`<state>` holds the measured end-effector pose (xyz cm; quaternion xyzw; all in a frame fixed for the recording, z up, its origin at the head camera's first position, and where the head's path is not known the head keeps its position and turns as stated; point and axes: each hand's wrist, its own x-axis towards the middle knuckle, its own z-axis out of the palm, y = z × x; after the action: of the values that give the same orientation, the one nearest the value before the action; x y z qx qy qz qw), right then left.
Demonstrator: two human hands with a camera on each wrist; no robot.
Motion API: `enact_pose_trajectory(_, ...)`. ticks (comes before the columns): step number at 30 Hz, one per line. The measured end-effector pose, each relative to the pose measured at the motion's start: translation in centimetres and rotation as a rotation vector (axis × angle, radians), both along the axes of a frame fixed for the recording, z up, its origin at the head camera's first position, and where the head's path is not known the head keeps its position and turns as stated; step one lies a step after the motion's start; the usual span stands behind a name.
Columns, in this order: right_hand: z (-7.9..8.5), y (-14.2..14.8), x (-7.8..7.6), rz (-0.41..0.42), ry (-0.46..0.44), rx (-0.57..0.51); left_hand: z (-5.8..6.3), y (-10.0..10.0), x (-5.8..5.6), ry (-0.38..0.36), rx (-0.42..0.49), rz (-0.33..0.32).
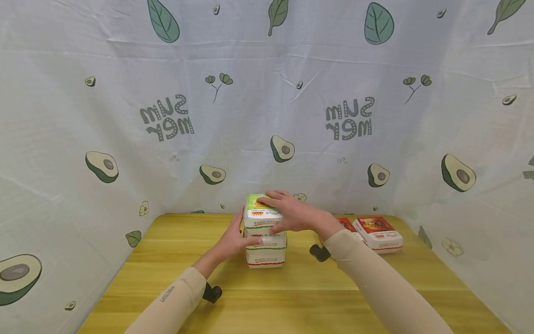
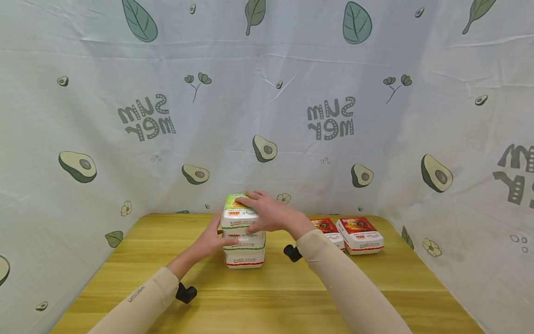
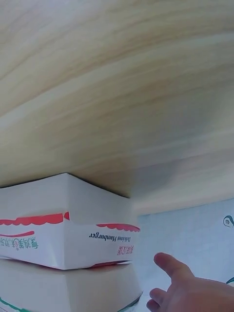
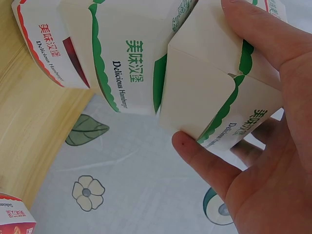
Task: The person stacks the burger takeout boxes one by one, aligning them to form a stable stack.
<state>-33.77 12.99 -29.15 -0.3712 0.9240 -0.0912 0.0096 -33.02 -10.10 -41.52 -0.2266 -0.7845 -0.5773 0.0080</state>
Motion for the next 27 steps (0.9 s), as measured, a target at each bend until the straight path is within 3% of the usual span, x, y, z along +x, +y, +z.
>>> enact_pose_trajectory(2, 0.0, 0.0, 0.0, -0.004, -0.003, -0.001, 0.3, 0.0, 0.1, -0.011, 0.002, 0.053)
enact_pose_trajectory(5, -0.1, 0.1, -0.1, -0.008, -0.004, -0.002, 0.8, 0.1, 0.3, -0.016, 0.030, 0.081)
enact_pose_trajectory(12, 0.0, 0.1, 0.0, 0.001, 0.005, 0.007, 1.7, 0.7, 0.2, 0.028, 0.086, 0.040)
enact_pose_trajectory(21, -0.2, 0.0, -0.1, 0.008, 0.014, 0.004, 2.1, 1.1, -0.4, 0.006, 0.076, 0.022)
enact_pose_trajectory(27, -0.3, 0.2, -0.2, 0.010, 0.017, -0.001, 4.4, 1.3, 1.5, 0.017, 0.029, 0.015)
